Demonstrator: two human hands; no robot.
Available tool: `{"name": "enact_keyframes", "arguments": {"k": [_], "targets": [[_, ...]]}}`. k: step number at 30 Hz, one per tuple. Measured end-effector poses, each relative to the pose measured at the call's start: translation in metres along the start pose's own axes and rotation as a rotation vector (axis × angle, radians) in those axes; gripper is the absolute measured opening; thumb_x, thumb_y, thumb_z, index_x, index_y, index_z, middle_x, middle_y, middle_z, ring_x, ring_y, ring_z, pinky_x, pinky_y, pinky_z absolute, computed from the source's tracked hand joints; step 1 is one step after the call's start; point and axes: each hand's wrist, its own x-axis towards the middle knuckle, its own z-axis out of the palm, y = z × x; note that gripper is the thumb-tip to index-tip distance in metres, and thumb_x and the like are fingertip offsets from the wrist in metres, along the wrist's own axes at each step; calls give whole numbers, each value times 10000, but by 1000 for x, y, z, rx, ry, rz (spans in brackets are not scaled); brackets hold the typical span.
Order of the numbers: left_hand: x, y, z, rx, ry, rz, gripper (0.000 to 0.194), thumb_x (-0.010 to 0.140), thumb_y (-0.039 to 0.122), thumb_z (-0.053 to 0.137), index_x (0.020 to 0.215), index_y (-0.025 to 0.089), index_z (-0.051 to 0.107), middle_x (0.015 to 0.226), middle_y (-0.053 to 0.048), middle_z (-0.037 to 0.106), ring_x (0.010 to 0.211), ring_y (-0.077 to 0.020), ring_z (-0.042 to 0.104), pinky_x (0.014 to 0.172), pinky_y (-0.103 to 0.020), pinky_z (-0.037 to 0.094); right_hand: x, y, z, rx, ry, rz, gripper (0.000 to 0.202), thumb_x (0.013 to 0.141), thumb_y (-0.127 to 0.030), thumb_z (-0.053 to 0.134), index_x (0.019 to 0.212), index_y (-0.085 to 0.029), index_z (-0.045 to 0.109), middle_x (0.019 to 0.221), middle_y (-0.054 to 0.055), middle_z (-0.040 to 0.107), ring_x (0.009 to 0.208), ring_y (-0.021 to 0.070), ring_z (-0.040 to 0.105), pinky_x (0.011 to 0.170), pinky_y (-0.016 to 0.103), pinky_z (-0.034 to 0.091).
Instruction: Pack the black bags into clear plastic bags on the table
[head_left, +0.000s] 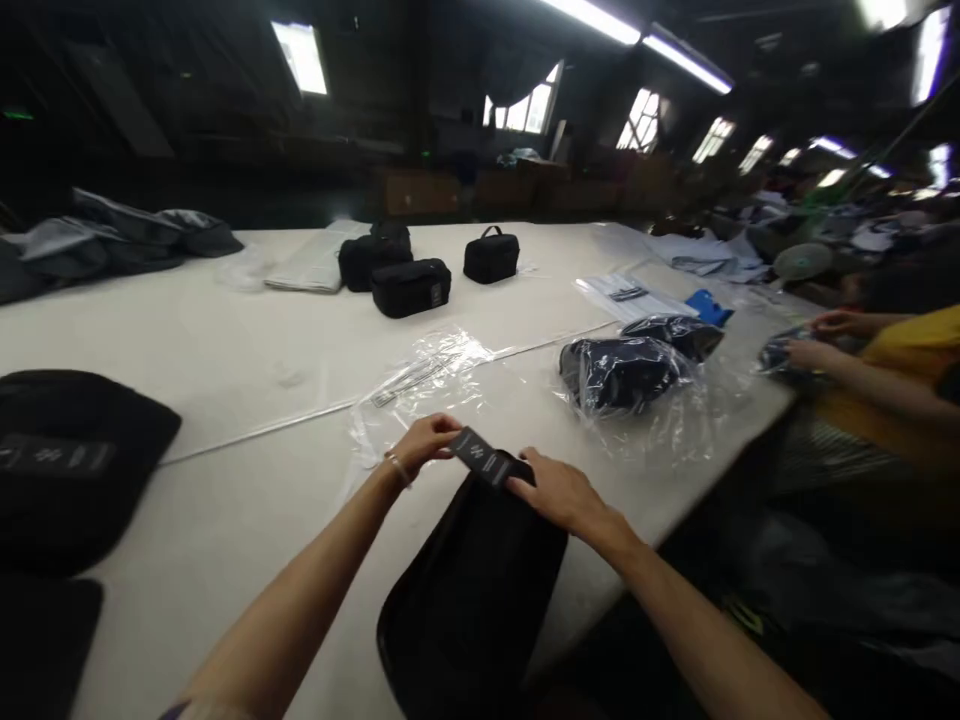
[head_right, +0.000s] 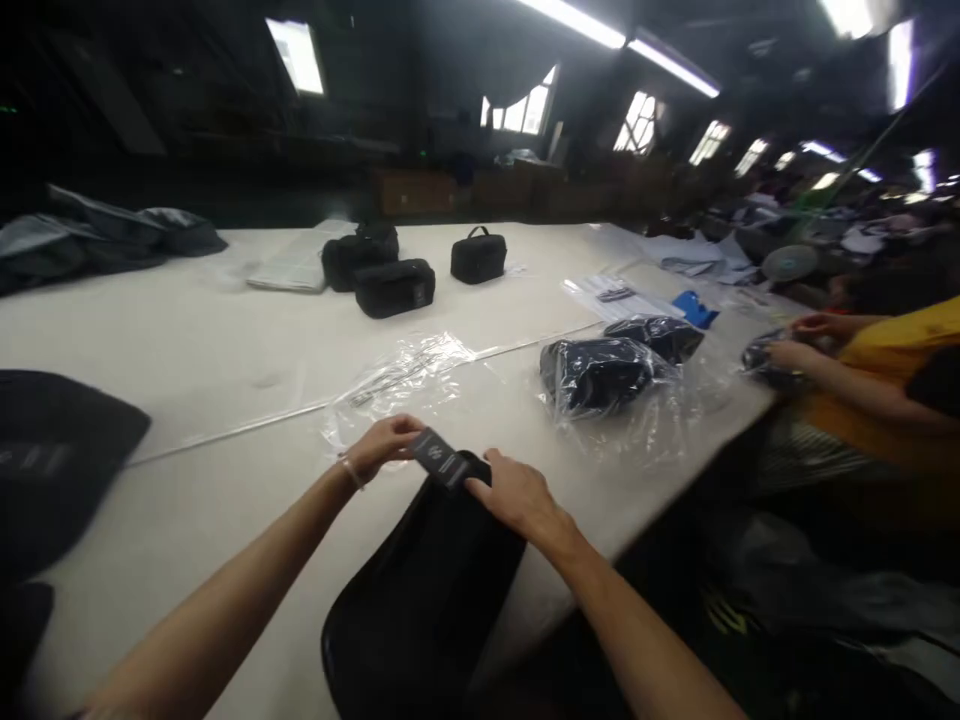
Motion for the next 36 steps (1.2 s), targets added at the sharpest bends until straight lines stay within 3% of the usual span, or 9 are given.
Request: {"name": "enact_keyframes", "arguments": {"k": [6, 9, 13, 16, 20, 23, 27, 33, 36], "targets": [[36, 7, 76, 25, -280, -156, 173, 829, 271, 711, 832, 121, 625, 631, 11, 635, 549, -124, 626, 563, -288, 559, -65, 55, -27, 166, -259, 165, 269, 748, -489, 714, 839, -241, 665, 631, 22, 663, 540, 197, 588, 544, 296, 351], [32, 2, 92, 1, -393, -146, 244, 746, 234, 755, 912, 129, 610, 671, -41, 698, 617, -180, 689, 625, -345, 586, -79, 74, -19, 280, -166, 219, 315, 688, -521, 763, 809, -248, 662, 647, 8, 663, 570, 190, 591, 560, 293, 382], [-2, -6, 64, 51, -343, -71, 462, 741, 245, 720, 1161, 175, 540, 1083, -132, 712, 949, -224, 696, 840, -396, 560, -62, 86, 6, 643, 111, 223, 710, 602, -457, 834, 1236, -271, 575, 1135, 85, 673, 963, 275, 649, 765, 364, 509], [-42, -7, 29, 196, -289, -20, 429, 785, 348, 676, 1174, 193, 588, 1197, -120, 665, 1113, -262, 622, 982, -429, 475, -41, 88, 23, 922, 121, 223, 949, 623, -443, 821, 1431, -227, 375, 1339, 171, 555, 1135, 296, 602, 888, 415, 517], [-96, -18, -2, 526, -284, 18, 488, 749, 410, 725, 1206, 274, 620, 1214, -55, 659, 1113, -298, 602, 978, -441, 448, -24, 88, 35, 963, 67, 256, 945, 676, -443, 773, 1461, -217, 300, 1434, 211, 460, 1067, 263, 648, 925, 419, 515], [-114, -33, -1, 871, -114, 180, 269, 881, 329, 571, 1136, 257, 618, 1105, -36, 683, 975, -233, 639, 854, -359, 492, -25, 87, 36, 720, 227, 185, 703, 720, -429, 711, 1333, -211, 444, 1393, 166, 490, 1019, 244, 654, 866, 392, 534], [-114, -47, 17, 1087, 136, 344, 270, 978, 238, 340, 921, 189, 600, 931, -88, 662, 871, -247, 591, 817, -404, 453, -38, 75, 27, 420, 428, -52, 184, 849, -396, 595, 816, -215, 594, 854, 38, 649, 787, 201, 626, 763, 353, 507], [-114, -55, 34, 1150, 259, 434, 314, 992, 182, 244, 894, 182, 543, 793, -65, 596, 696, -216, 549, 647, -340, 425, -58, 50, 18, 154, 18, -272, 167, 911, -372, 605, 902, -220, 673, 888, 40, 687, 879, 224, 629, 838, 371, 480], [-117, -59, 37, 1148, 302, 470, 268, 989, 183, 261, 893, 194, 511, 759, -39, 577, 671, -203, 565, 608, -318, 420, -68, 42, 19, 57, 90, -253, 199, 896, -353, 642, 1023, -201, 658, 1009, 78, 685, 961, 266, 617, 891, 423, 466]]}}
